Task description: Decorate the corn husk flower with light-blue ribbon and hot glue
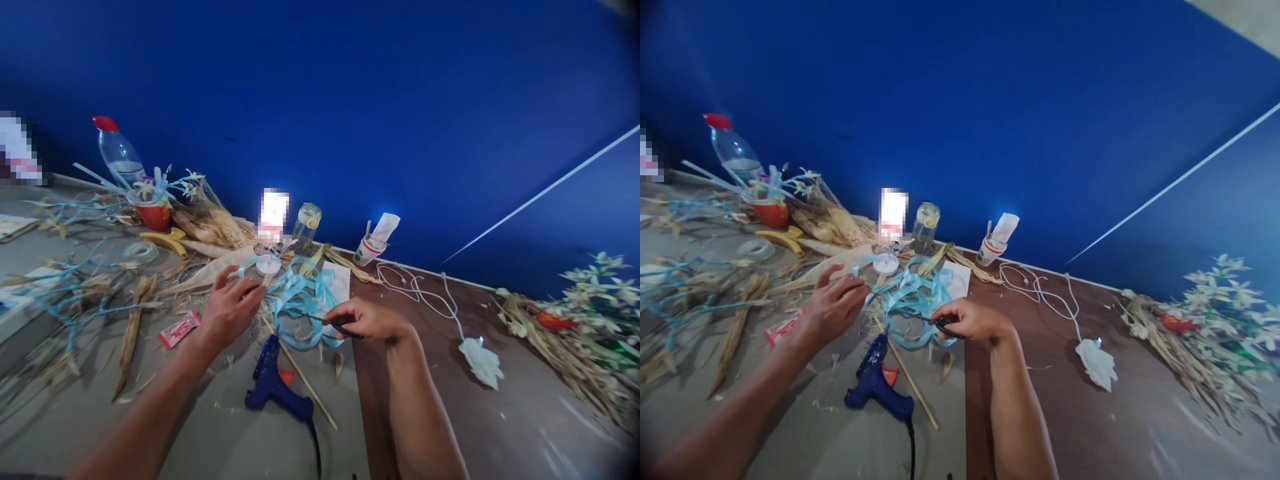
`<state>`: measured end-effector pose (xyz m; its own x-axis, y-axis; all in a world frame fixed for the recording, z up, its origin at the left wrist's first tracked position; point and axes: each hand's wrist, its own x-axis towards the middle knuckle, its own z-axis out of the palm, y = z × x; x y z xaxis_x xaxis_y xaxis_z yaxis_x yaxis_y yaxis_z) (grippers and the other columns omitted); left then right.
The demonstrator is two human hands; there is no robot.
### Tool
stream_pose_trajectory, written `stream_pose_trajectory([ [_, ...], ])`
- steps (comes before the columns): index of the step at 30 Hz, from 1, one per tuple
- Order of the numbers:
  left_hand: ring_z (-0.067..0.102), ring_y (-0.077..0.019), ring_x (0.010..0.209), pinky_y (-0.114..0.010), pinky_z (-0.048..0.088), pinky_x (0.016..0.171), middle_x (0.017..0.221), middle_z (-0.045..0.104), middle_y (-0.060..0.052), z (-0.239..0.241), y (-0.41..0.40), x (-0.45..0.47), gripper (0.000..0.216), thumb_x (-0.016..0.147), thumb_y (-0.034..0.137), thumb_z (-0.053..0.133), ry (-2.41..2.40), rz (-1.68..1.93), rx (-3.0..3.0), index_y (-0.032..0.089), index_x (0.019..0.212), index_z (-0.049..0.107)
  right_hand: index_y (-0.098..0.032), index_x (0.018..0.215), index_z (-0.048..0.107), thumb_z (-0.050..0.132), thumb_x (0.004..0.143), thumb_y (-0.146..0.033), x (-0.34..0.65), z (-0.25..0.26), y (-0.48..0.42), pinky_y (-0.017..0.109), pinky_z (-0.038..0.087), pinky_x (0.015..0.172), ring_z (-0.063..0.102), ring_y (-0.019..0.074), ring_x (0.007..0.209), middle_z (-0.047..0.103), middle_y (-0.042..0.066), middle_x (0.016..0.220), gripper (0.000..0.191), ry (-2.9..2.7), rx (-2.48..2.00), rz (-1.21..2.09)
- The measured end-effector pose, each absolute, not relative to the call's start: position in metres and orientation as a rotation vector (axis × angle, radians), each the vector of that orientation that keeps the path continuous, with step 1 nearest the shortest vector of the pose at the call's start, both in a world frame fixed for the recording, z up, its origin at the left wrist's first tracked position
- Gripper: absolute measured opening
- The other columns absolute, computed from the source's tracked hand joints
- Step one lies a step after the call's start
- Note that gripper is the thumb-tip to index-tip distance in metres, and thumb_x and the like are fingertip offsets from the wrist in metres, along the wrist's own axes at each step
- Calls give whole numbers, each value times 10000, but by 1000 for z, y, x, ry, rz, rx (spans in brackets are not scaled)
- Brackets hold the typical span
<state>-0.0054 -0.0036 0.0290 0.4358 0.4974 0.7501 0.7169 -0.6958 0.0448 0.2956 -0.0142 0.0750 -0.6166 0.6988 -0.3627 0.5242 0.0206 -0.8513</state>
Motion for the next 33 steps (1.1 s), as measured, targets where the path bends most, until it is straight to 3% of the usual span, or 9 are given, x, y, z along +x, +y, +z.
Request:
stream_pose_trajectory([
  [3,593,-137,730,-396,373,935,782,652,-22,26,0,-6,127,779,102,508,-1143,-1293,-2391,191,820,589,-87,1054,652,666,671,-356,298,74,-13,204,393,556,500,96,587,598,7,675,469,-2095,-1407,1500],
  [6,538,-138,645,-350,423,817,631,587,1,25,-1,-1,110,762,107,502,-1335,-1444,-2380,181,713,566,-97,1201,551,659,683,-359,294,68,-9,202,333,497,426,83,503,521,-36,586,590,-2025,-1588,1235],
  [8,508,-135,614,-294,429,686,604,548,0,26,-4,4,121,754,119,490,-1505,-1582,-2365,177,668,550,-138,1255,498,631,715,-342,285,64,-7,213,339,514,467,106,528,561,-22,624,592,-2017,-1694,1017],
  [11,485,-115,567,-232,373,531,617,547,8,25,-7,11,92,728,158,498,-1846,-1828,-2330,178,657,553,-205,1187,551,583,759,-304,267,59,-7,244,385,636,584,172,732,662,44,833,440,-2176,-1776,744],
  [15,392,-81,463,-204,305,451,511,458,53,21,-5,17,111,690,258,547,-2184,-2349,-2155,176,618,533,-216,1188,541,575,774,-270,249,53,-12,279,374,793,581,231,991,653,101,1051,419,-2316,-1938,493],
  [23,347,-66,457,-198,273,454,496,423,68,17,-1,16,137,659,288,586,-2289,-2643,-2038,167,625,534,-196,1057,625,475,848,-288,241,58,-11,309,403,781,599,240,943,621,128,1050,273,-2279,-2073,232],
  [26,378,-79,477,-205,293,470,507,448,59,20,-3,17,124,660,278,576,-2261,-2521,-2088,171,615,534,-184,1048,632,471,855,-293,229,64,-8,290,411,815,583,199,947,603,114,1111,275,-2132,-1838,361],
  [30,429,-98,520,-215,326,506,546,501,45,23,-8,19,81,676,245,554,-2160,-2259,-2180,175,637,558,-165,991,632,558,790,-408,195,68,-4,268,444,737,583,165,809,654,70,947,324,-1892,-1386,840],
  [33,446,-105,542,-222,351,534,566,509,42,24,-11,19,75,693,233,543,-2070,-2172,-2219,180,642,554,-153,863,637,587,746,-438,169,70,3,255,431,663,558,150,716,638,36,783,313,-1711,-1291,978],
])
